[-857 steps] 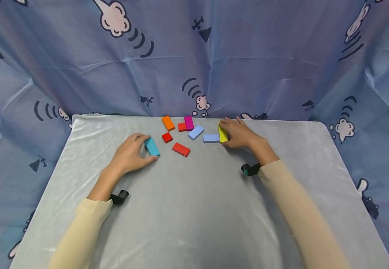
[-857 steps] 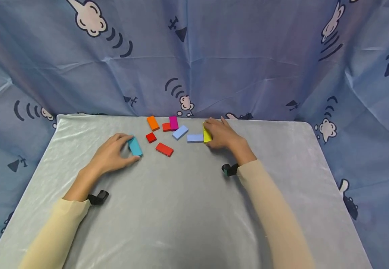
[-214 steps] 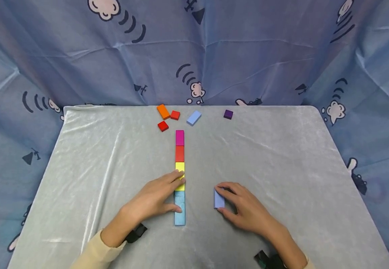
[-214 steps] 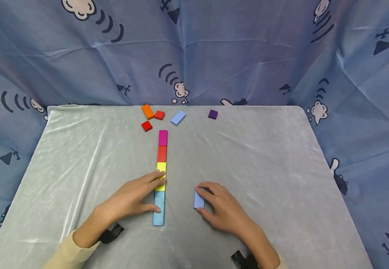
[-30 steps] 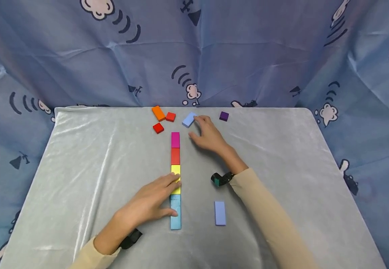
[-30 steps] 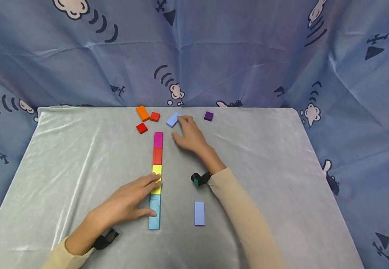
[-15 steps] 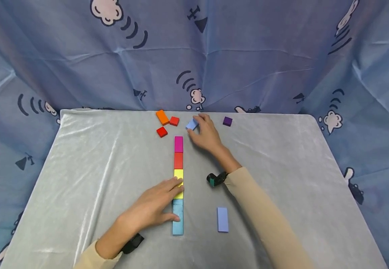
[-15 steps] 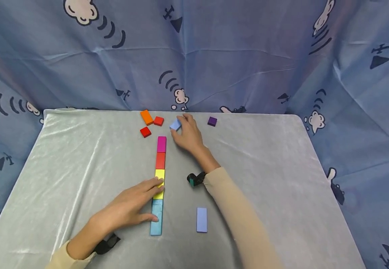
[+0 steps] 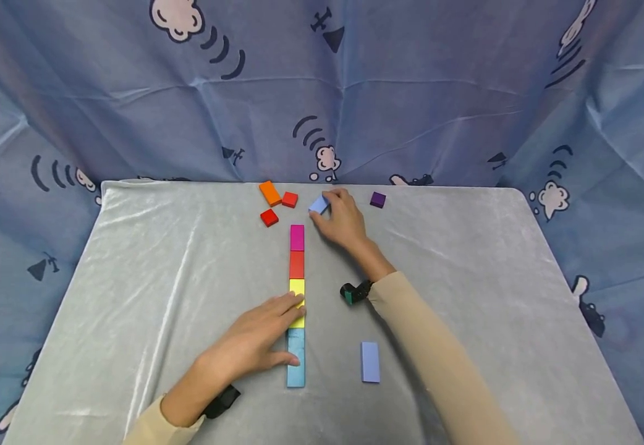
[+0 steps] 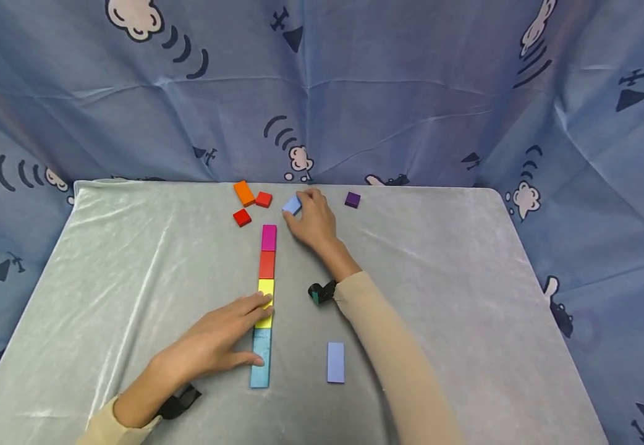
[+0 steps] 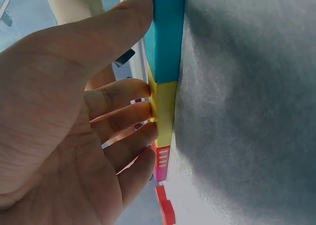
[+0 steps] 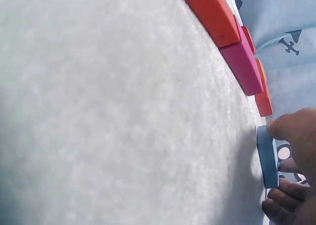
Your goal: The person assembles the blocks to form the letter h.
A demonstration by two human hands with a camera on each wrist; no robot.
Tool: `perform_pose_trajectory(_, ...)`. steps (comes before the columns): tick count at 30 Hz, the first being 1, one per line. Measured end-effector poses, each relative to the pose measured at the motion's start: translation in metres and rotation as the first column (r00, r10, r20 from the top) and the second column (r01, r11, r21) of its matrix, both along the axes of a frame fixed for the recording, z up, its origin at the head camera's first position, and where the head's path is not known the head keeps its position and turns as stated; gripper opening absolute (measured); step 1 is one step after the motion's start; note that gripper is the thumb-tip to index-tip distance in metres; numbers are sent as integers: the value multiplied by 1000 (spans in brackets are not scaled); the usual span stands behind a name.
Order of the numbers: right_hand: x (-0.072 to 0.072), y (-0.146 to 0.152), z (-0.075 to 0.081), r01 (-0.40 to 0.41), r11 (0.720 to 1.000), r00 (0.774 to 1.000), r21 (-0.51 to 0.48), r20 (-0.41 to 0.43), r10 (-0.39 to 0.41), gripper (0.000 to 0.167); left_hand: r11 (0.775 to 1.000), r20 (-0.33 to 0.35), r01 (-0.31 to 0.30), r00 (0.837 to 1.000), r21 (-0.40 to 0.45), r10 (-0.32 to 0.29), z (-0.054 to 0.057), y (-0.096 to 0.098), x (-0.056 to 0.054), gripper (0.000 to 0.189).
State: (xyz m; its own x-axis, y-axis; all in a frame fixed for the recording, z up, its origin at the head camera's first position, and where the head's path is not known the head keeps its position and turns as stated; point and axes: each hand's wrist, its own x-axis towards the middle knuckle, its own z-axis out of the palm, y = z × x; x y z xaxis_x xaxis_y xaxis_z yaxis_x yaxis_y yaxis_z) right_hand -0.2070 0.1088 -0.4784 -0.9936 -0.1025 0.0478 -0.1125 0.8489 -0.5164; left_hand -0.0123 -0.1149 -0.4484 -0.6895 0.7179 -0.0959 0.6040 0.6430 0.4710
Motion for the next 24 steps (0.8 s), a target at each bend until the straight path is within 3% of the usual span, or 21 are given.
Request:
perform_pose_trajectory(15, 0, 2, 3, -38, 997, 997, 59, -60, 42, 54, 1000, 16, -2, 1000, -6, 2, 0, 1, 2, 85)
perform_pose_trajectory(24, 10, 9, 10, -74, 997, 997, 19, -20, 75, 53, 1000, -10, 8, 1000, -2, -8, 0, 0, 0, 85)
